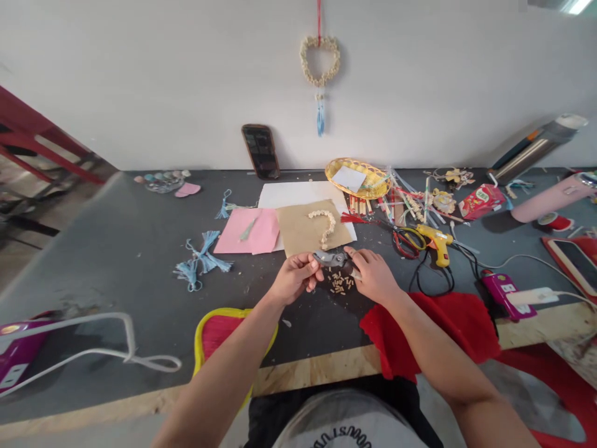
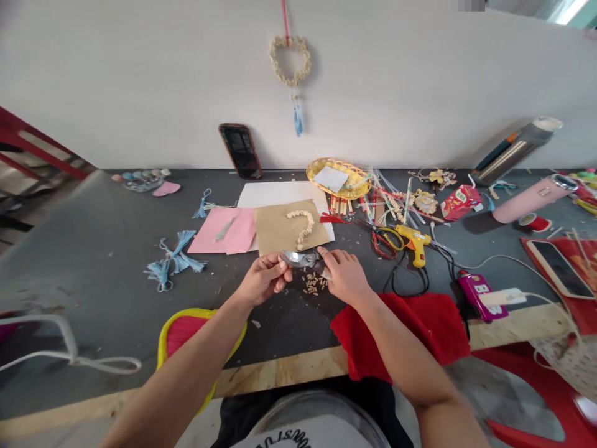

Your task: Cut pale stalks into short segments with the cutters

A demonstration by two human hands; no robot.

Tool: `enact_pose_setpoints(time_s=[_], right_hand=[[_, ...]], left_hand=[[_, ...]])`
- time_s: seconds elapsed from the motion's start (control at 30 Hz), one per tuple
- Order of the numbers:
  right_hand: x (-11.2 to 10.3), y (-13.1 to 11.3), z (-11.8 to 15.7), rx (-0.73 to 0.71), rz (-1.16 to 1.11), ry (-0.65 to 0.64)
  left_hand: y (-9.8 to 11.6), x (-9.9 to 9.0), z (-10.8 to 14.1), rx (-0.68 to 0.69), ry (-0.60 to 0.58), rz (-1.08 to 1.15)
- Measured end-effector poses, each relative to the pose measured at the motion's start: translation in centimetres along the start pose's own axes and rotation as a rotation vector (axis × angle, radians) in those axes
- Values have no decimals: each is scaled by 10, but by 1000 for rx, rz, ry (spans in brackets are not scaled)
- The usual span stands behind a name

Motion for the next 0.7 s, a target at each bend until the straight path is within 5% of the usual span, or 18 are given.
enact_pose_setpoints(time_s=[0.5, 0.7], right_hand=[[-5, 5, 2, 43, 25, 7], [-1, 3, 2, -29, -41, -55]], left_hand=[[0, -1, -4, 55, 14, -42], [-8, 2, -1, -24, -89, -47]])
Point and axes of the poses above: each hand's wrist, its own z-axis away from the middle knuckle, its own x-axis out of the palm, y = z × x, the point moved 9 cm from there along -z, towards the middle knuckle, and after that the axes turned 8 degrees about -z, right-handed, at the moved point
